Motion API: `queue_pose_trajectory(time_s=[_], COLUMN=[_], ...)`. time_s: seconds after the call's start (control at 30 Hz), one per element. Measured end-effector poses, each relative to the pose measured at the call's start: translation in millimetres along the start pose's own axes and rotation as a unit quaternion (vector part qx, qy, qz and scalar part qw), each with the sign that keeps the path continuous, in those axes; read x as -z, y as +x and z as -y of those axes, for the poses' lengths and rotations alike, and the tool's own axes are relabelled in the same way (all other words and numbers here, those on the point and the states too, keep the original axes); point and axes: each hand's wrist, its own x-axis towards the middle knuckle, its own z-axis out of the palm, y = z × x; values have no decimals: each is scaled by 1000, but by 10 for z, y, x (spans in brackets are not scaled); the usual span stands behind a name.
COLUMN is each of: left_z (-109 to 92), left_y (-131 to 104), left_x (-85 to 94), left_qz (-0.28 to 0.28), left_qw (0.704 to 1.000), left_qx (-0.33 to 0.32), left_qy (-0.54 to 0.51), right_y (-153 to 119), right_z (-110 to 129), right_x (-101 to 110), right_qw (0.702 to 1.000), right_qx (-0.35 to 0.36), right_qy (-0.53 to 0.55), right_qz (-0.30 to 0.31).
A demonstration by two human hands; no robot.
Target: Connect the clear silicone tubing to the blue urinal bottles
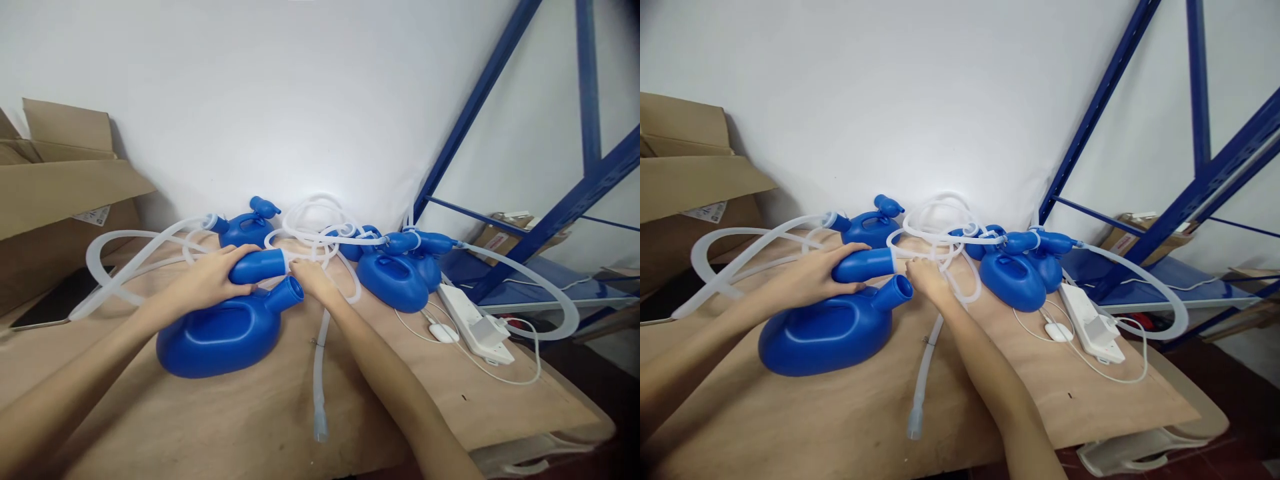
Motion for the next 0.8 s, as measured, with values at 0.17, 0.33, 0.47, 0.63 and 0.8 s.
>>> queue_pose_trajectory(time_s=[0.17,0.33,0.47,0.63,0.8], left_z=[197,245,147,-136,-66], left_y=[94,49,-67,-163,-84], left_x=[50,123,218,190,21], left_qz=[19,36,9,-125,-114], left_qw=[1000,996,997,991,993], left_qx=[7,-44,-23,37,38], left_qy=[-3,69,79,7,-12], right_y=[13,33,87,186,211], right_z=[104,52,-13,-60,-53], right_x=[-109,-193,-278,-333,-373], right_qw=[995,990,993,996,998], right_qx=[-40,-68,-57,-64,-46], right_qy=[-86,-119,-98,-44,45], right_qz=[12,26,35,36,-14])
